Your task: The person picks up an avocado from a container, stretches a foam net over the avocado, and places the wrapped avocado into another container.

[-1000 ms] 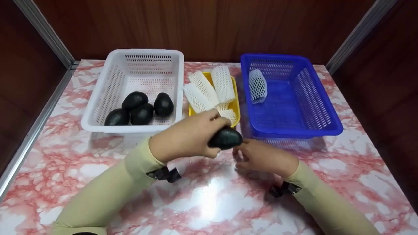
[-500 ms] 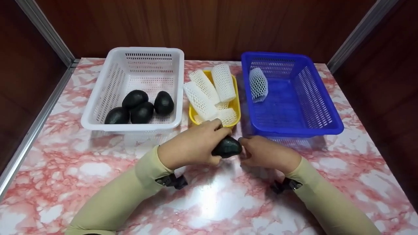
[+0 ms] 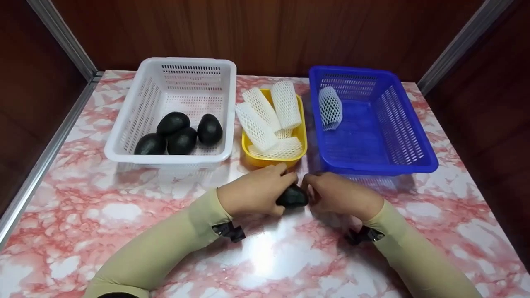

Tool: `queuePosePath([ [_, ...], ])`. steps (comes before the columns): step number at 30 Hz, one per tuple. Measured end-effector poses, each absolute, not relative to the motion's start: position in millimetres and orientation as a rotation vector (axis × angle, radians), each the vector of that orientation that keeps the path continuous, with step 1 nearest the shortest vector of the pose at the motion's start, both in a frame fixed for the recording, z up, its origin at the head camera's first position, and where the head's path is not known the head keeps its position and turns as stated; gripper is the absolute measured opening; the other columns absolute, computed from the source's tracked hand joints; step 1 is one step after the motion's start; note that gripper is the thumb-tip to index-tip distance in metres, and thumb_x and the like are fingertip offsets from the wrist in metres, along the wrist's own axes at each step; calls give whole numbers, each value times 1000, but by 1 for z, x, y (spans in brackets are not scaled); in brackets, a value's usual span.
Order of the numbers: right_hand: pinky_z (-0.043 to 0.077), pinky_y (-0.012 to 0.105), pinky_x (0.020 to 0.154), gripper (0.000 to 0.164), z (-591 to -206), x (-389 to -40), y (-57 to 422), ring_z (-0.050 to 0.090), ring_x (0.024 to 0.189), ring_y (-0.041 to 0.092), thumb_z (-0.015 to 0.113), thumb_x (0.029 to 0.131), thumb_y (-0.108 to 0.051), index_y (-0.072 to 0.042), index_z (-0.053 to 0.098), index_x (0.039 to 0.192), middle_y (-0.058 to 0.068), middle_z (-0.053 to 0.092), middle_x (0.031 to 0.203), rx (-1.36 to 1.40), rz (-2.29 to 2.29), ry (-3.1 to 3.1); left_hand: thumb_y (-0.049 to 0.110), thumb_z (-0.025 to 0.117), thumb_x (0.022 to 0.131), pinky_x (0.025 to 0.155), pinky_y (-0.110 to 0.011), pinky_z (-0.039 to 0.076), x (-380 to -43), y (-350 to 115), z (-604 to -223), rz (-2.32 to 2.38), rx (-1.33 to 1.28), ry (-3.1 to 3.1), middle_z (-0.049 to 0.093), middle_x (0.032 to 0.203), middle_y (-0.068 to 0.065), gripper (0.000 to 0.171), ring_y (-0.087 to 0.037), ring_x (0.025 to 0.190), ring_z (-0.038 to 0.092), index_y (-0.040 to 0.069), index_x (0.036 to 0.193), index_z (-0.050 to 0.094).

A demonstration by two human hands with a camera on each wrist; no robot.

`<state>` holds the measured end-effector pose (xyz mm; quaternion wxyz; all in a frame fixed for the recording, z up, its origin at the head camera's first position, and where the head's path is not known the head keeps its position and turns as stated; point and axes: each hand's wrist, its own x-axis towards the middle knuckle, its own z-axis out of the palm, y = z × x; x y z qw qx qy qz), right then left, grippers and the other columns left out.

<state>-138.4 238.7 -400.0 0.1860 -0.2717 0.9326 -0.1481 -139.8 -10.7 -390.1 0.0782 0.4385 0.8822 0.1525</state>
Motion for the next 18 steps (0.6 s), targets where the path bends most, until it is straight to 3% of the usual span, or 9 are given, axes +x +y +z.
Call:
queuePosePath([
  [11,55,31,63,42,-401,-138,238,64,72,15,89,79,-5,-12,68,115,2,70,85,-734,-427,2615,34,85,90,102,-41,58,-141,-9,-395,474,1221,2599,59,129,-10,62,-24,114,65,13,142,59],
  [18,56,32,64,51,-400,-139,239,65,73,16,90,79,-5,-12,68,124,4,71,89,-695,-439,2588,36,82,93,99,-39,59,-141,-9,-396,499,1236,2553,60,127,-10,57,-23,111,65,13,141,61],
])
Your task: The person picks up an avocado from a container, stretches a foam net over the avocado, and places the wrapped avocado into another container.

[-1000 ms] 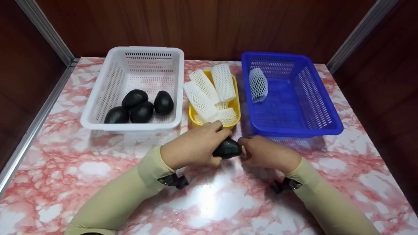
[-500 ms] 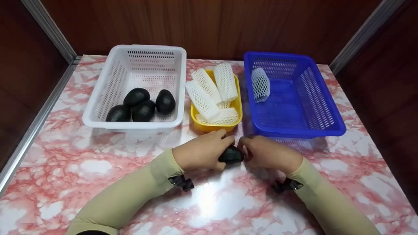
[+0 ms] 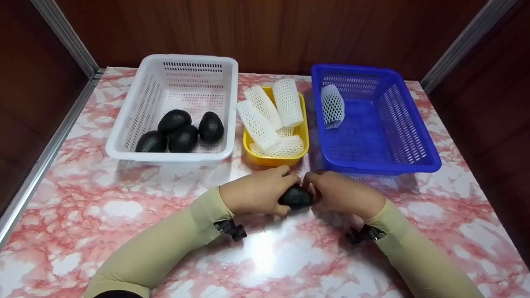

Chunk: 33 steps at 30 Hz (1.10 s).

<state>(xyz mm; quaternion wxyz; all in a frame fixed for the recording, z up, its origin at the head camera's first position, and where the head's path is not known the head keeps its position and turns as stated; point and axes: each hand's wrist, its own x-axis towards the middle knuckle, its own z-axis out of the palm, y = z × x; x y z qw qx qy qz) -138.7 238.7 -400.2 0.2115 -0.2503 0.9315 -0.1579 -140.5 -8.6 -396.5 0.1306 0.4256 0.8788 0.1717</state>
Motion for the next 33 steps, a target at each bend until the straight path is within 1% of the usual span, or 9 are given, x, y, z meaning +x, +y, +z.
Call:
queuePosePath([
  [6,55,32,65,47,-399,-140,239,65,73,16,89,81,-5,-12,68,122,2,70,86,-683,-455,2572,37,79,97,98,-40,59,-143,-10,-394,500,1187,2530,60,129,-9,58,-22,109,66,14,146,59],
  [12,56,35,71,46,-397,-141,239,64,77,17,90,80,-5,-12,68,119,2,70,88,-701,-421,2588,37,77,99,99,-42,60,-146,-10,-391,473,1189,2538,63,128,-10,60,-23,108,68,14,151,57],
  [19,58,37,72,45,-399,-141,239,66,77,18,90,80,-5,-12,67,118,3,72,90,-691,-429,2582,38,77,101,100,-43,60,-145,-9,-393,463,1184,2553,66,125,-10,54,-24,109,68,13,146,60],
  [23,59,37,72,46,-400,-138,240,67,77,18,90,81,-6,-13,67,120,3,73,91,-667,-445,2566,41,75,102,98,-43,61,-143,-8,-393,433,1179,2568,67,126,-10,55,-24,109,70,13,147,60],
  [25,59,36,71,47,-400,-138,241,67,76,17,90,81,-7,-13,67,121,3,73,91,-661,-448,2554,41,73,104,100,-43,61,-143,-9,-390,430,1179,2566,68,128,-12,58,-25,112,70,11,151,58],
  [27,59,35,70,48,-400,-138,242,67,76,17,90,80,-6,-13,67,121,3,73,91,-674,-457,2558,40,71,106,101,-45,61,-146,-12,-385,452,1183,2579,68,133,-13,59,-27,116,70,10,154,56],
  [30,60,35,71,50,-400,-138,242,68,76,16,89,79,-4,-13,67,124,3,74,91,-680,-464,2558,35,69,107,98,-46,62,-152,-18,-372,529,1168,2620,70,133,-15,53,-30,115,71,8,151,59],
  [31,60,35,71,51,-399,-139,242,69,76,16,89,79,-3,-13,67,124,3,75,92,-678,-467,2557,33,68,107,98,-46,63,-155,-21,-367,557,1154,2646,72,132,-15,50,-30,114,72,7,149,61],
  [33,62,37,74,52,-399,-138,243,70,78,16,88,79,-2,-13,67,125,4,76,95,-671,-464,2560,29,67,106,93,-46,63,-160,-25,-358,625,1094,2708,74,126,-16,46,-30,106,73,5,146,63],
])
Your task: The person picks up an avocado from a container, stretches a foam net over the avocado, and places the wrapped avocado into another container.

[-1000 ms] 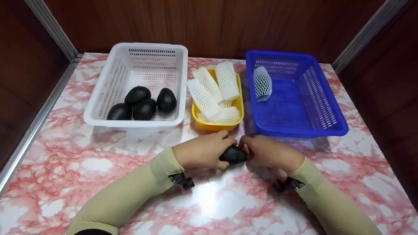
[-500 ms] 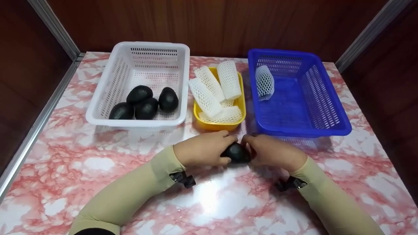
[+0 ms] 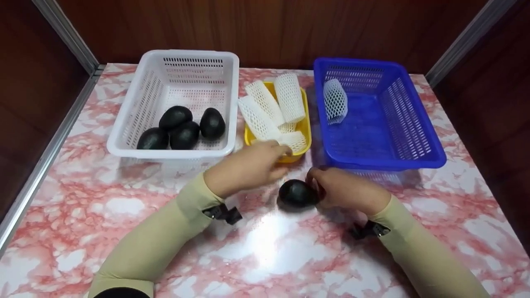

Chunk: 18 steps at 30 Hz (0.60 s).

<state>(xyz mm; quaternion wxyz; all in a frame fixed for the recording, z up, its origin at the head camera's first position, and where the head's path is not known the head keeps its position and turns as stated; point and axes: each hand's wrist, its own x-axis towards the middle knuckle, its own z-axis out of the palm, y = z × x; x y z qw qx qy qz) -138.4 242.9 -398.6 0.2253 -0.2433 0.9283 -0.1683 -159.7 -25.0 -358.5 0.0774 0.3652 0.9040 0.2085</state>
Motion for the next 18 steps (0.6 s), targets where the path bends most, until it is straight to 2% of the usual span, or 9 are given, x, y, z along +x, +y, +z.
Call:
queuePosePath([
  [2,63,37,76,53,-397,-139,242,70,80,16,89,79,-2,-12,67,126,5,77,98,-675,-452,2551,27,65,106,95,-46,63,-164,-29,-352,668,1004,2785,77,122,-17,44,-30,104,74,3,142,65],
  [4,64,38,70,55,-397,-138,242,72,75,17,88,79,-2,-12,65,128,7,76,98,-638,-460,2530,27,65,105,97,-48,63,-167,-32,-347,673,895,2872,76,123,-18,45,-32,105,74,2,142,65],
  [7,62,36,61,56,-395,-138,242,72,67,17,87,79,-3,-14,63,129,7,74,96,-582,-484,2503,29,68,104,98,-52,62,-169,-31,-345,635,775,2997,69,128,-22,46,-40,106,73,0,140,64],
  [9,60,36,54,55,-395,-137,242,72,60,19,86,80,-3,-16,63,129,8,74,94,-531,-513,2481,30,70,104,93,-54,63,-170,-29,-346,600,738,3071,61,132,-26,47,-44,102,71,0,139,64],
  [13,60,34,57,54,-395,-137,243,72,63,17,86,81,-4,-17,64,128,5,74,91,-538,-517,2483,31,73,104,88,-53,65,-174,-23,-350,557,669,3150,52,137,-30,49,-44,96,71,0,141,62],
  [18,60,33,66,56,-394,-139,245,71,73,16,88,81,-6,-17,64,131,3,75,93,-580,-474,2500,32,71,104,91,-56,63,-183,-19,-356,497,610,3103,57,134,-32,46,-45,98,73,4,141,65],
])
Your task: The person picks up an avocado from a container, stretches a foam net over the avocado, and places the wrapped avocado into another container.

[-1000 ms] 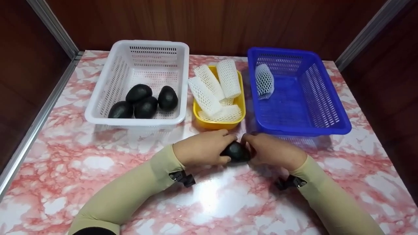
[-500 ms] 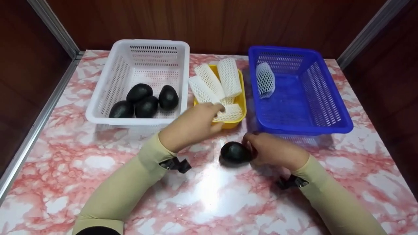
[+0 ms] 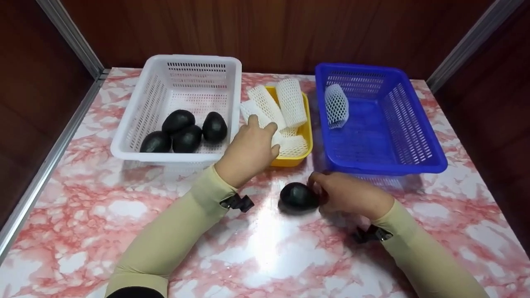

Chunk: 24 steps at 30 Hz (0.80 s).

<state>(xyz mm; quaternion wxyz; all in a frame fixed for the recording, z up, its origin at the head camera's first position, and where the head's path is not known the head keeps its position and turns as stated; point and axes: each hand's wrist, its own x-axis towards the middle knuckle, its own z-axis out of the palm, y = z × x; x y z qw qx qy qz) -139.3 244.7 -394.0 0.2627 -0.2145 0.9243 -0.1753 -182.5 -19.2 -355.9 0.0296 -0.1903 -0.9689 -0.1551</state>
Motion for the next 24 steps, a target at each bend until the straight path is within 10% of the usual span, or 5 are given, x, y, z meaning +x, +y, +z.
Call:
queuePosePath([
  [14,58,33,68,55,-397,-138,245,68,73,16,87,80,-5,-18,65,128,0,73,87,-614,-446,2518,27,72,104,101,-47,61,-192,-16,-368,-525,-657,-2925,62,122,-25,38,-38,103,69,-11,101,76],
  [24,55,34,69,55,-400,-141,248,64,75,16,88,75,-7,-17,65,124,-1,70,86,-701,-421,2565,-5,59,104,83,-37,62,-194,-28,-359,-797,-740,-2410,57,119,-20,25,-32,96,66,0,126,70],
])
